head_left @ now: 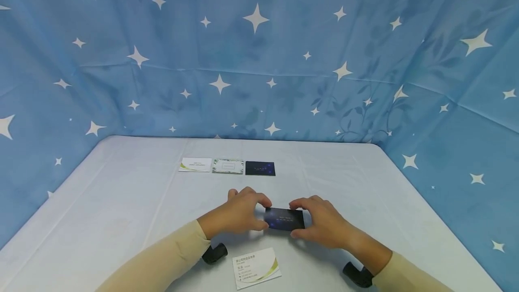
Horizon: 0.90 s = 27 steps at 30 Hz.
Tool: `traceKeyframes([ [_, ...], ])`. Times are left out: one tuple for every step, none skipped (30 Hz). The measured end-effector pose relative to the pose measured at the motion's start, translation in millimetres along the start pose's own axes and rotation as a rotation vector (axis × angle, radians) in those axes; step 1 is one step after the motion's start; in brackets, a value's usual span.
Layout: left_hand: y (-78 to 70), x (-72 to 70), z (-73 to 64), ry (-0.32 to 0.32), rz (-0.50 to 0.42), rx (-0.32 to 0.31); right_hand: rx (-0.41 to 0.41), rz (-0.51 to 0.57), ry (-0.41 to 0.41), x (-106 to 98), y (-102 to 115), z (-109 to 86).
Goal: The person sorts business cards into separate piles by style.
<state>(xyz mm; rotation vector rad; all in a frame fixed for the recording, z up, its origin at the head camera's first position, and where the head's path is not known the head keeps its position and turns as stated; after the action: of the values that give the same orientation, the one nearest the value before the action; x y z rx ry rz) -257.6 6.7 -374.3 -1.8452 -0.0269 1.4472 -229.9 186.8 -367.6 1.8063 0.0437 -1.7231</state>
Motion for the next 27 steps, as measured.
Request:
traceKeyframes([
  [3.4,-2.8,-0.5,-0.003,-0.014,-0.008,0.007,0.007,-0.002,0.6,-0.5,1.0],
  [6.9,-5.5,-1.0,-0.005,-0.029,-0.017,0.013,0.015,-0.003,1.2,-0.9,2.0],
  [10.2,-8.0,-1.3,-0.007,-0.036,-0.024,0.016,0.024,-0.007,1.8,-1.2,3.2],
  [13.6,-10.3,-1.5,-0.009,-0.041,-0.031,0.021,0.034,-0.013,2.1,-1.2,4.6],
  [16.3,-12.8,-2.1,-0.011,-0.045,-0.032,0.023,0.042,-0.018,2.5,-1.0,6.4],
  [19.3,-15.0,-2.6,-0.012,-0.047,-0.037,0.024,0.05,-0.024,2.7,-0.5,8.4],
  [22.3,-17.4,-3.2,-0.013,-0.05,-0.041,0.029,0.057,-0.029,3.3,-0.3,10.9],
  [24.9,-20.1,-4.4,-0.017,-0.052,-0.045,0.031,0.059,-0.033,3.7,0.5,13.8],
  [27.7,-23.1,-5.5,-0.023,-0.05,-0.048,0.033,0.058,-0.037,4.1,1.5,16.9],
  [31.1,-26.1,-6.9,-0.029,-0.051,-0.055,0.036,0.058,-0.038,4.3,2.9,20.3],
  [34.5,-29.4,-8.4,-0.035,-0.05,-0.062,0.033,0.058,-0.039,4.3,4.5,23.7],
  [37.9,-32.8,-9.7,-0.041,-0.047,-0.069,0.026,0.058,-0.039,4.3,6.3,27.3],
  [41.3,-36.5,-11.0,-0.048,-0.042,-0.073,0.017,0.054,-0.04,4.5,8.2,31.2],
  [44.5,-40.1,-12.1,-0.054,-0.034,-0.078,0.005,0.054,-0.043,4.2,10.5,35.1],
  [47.9,-44.1,-12.8,-0.061,-0.028,-0.085,-0.005,0.056,-0.045,4.0,12.7,39.2],
  [51.4,-47.9,-13.3,-0.066,-0.022,-0.092,-0.018,0.062,-0.048,3.8,14.9,43.5],
  [54.3,-51.8,-13.2,-0.07,-0.014,-0.095,-0.028,0.07,-0.052,3.8,16.8,48.3],
  [57.1,-55.9,-12.7,-0.074,-0.003,-0.097,-0.034,0.077,-0.057,3.9,18.7,53.6],
  [59.9,-59.9,-12.0,-0.077,0.008,-0.101,-0.038,0.086,-0.063,4.1,20.4,59.1],
  [62.9,-64.0,-11.1,-0.079,0.018,-0.105,-0.041,0.095,-0.07,4.0,22.5,64.9],
  [66.2,-68.0,-9.9,-0.083,0.028,-0.108,-0.044,0.102,-0.076,4.2,24.5,70.8],
  [69.4,-71.8,-8.6,-0.086,0.04,-0.106,-0.044,0.107,-0.081,4.3,26.3,76.6],
  [72.6,-75.4,-7.3,-0.088,0.05,-0.107,-0.04,0.114,-0.085,4.7,27.7,82.6],
  [76.3,-78.7,-6.3,-0.09,0.056,-0.11,-0.038,0.117,-0.088,5.0,29.5,88.5],
  [80.8,-81.6,-5.5,-0.091,0.062,-0.118,-0.037,0.127,-0.089,6.0,31.1,94.6],
  [85.1,-84.4,-5.1,-0.093,0.067,-0.128,-0.034,0.135,-0.087,7.1,33.0,100.3],
  [89.9,-86.6,-4.8,-0.094,0.073,-0.139,-0.028,0.151,-0.081,8.6,34.5,106.0],
])
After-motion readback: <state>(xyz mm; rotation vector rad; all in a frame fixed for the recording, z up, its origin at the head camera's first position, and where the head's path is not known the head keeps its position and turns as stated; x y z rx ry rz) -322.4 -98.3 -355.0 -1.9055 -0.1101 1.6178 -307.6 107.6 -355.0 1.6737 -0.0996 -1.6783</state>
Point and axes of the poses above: each hand's wrist, its own z-axis towards the middle knuckle, its own x-axis out of the palm, y = z × x, the point moved 7 cm from there along z, towards the middle knuckle, and after that the axes turned 5 degrees about -x, right-handed, at the moved point
